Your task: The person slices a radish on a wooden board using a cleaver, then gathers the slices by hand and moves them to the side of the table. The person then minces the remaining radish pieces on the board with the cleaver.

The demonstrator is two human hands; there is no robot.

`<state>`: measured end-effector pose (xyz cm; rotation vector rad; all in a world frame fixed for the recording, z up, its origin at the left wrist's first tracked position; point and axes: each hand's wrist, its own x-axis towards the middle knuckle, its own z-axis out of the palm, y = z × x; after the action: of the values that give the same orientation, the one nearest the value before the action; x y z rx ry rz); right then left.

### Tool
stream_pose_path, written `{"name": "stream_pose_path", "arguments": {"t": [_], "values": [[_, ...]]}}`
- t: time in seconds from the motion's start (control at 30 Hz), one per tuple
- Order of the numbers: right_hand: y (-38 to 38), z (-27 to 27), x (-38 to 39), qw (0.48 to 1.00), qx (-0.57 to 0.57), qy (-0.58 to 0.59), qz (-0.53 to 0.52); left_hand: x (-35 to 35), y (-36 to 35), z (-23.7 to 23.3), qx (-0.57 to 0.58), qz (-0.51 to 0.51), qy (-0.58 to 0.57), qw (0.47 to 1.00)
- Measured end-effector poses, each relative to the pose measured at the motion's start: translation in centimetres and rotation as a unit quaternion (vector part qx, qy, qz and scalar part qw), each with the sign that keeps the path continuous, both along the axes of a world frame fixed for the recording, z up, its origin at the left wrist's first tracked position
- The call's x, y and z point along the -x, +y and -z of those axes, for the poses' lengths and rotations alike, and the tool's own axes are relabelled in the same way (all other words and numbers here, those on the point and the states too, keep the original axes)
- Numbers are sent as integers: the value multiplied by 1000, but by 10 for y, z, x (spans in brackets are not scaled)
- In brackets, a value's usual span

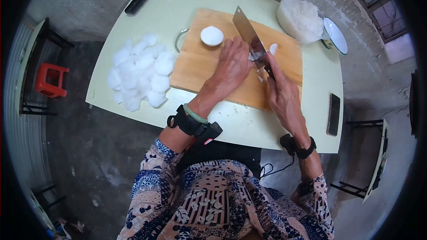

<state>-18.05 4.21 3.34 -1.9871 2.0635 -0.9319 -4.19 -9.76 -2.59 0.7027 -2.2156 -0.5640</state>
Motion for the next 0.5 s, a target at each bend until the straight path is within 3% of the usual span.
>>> {"name": "stream_pose_path", "arguments": {"t": [0.17,0.37,0.43,0.5], "values": [[1,-3,2,1000,-23,-13,-5,0,0,1,-10,-8,7,1000],[4,-9,-3,999,33,-37,1,2,-2,2,-24,-26,21,999],[1,-1,-1,1000,-29,-6,4,2,-1,2,-36,-24,11,999],[0,0,1,1000,-21,-20,3,2,-3,0,-43,-27,4,999]]}}
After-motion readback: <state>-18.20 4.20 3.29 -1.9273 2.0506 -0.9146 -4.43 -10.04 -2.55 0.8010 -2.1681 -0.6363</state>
